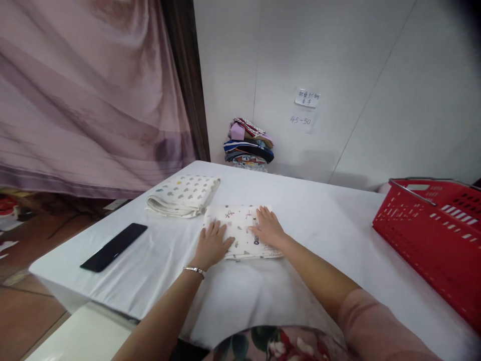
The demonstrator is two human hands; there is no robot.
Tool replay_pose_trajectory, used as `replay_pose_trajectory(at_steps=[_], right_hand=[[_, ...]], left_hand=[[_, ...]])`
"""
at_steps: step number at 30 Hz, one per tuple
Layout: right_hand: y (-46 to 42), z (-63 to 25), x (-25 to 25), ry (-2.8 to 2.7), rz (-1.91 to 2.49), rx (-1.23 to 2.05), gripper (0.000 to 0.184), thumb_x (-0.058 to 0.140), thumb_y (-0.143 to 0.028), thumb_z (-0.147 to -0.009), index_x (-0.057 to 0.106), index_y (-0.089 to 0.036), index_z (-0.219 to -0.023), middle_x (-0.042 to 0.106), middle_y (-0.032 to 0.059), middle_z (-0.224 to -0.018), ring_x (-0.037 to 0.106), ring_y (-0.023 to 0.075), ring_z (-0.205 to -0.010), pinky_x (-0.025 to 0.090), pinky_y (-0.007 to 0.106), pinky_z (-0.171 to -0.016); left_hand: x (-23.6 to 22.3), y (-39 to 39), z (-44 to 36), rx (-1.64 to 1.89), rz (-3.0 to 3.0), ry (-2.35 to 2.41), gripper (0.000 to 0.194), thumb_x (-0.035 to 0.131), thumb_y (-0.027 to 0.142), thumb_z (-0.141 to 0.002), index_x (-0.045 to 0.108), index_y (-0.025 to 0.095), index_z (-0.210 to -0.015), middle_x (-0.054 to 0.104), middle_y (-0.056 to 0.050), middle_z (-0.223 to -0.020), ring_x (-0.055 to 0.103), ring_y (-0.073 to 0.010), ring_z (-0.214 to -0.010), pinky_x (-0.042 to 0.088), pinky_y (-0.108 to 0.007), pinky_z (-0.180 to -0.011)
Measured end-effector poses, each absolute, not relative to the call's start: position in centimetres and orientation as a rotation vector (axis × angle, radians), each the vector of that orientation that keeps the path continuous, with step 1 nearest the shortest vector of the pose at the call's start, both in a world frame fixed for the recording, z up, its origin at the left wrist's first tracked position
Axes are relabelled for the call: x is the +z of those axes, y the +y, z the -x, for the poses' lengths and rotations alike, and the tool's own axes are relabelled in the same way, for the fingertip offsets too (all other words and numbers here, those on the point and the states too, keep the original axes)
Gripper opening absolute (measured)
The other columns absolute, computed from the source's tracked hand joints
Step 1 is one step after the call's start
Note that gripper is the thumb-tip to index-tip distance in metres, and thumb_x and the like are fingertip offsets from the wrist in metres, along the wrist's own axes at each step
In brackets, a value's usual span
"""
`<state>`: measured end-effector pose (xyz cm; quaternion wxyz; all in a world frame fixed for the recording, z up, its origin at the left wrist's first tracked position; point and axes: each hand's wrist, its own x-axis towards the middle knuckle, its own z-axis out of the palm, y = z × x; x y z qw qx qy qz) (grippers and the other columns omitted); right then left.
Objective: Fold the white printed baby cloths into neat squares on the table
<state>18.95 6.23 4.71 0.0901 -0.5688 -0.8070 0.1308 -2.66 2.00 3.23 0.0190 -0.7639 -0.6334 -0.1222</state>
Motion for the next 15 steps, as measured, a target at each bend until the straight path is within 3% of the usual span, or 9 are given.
replay_pose_trajectory(at_steps=[3, 10, 15], right_hand=[[7.3, -19.6, 2.7, -2.382, 1.885, 0.391, 0.075, 0.028, -0.057, -0.087, 0.020, -0.009, -0.144, 0.008, 0.0120, -0.152, 0.002, 0.0235, -0.140, 0.004, 0.042, -0.110], [7.4, -20.2, 1.7, -2.399, 1.883, 0.340, 0.076, 0.023, -0.059, -0.087, 0.020, -0.009, -0.144, 0.007, 0.0104, -0.153, 0.001, 0.0225, -0.140, 0.003, 0.041, -0.110], [7.3, -20.3, 1.4, -2.409, 1.883, 0.347, 0.076, 0.022, -0.059, -0.088, 0.020, -0.008, -0.144, 0.006, 0.0106, -0.153, 0.000, 0.0227, -0.140, 0.002, 0.042, -0.110]], left_hand=[[2.0, 1.9, 3.0, -0.302, 2.389, -1.999, 0.053, 0.041, 0.046, -0.086, 0.046, 0.018, -0.131, 0.035, -0.014, -0.144, 0.027, -0.0292, -0.135, 0.022, -0.051, -0.107], [3.1, 2.5, 3.1, -0.216, 2.450, -2.176, 0.055, 0.040, 0.051, -0.084, 0.045, 0.022, -0.130, 0.030, -0.010, -0.147, 0.022, -0.0264, -0.137, 0.021, -0.050, -0.108], [3.9, 5.2, 3.4, -0.335, 2.302, -2.179, 0.060, 0.036, 0.056, -0.086, 0.042, 0.019, -0.132, 0.025, -0.013, -0.149, 0.016, -0.0287, -0.138, 0.017, -0.052, -0.108]])
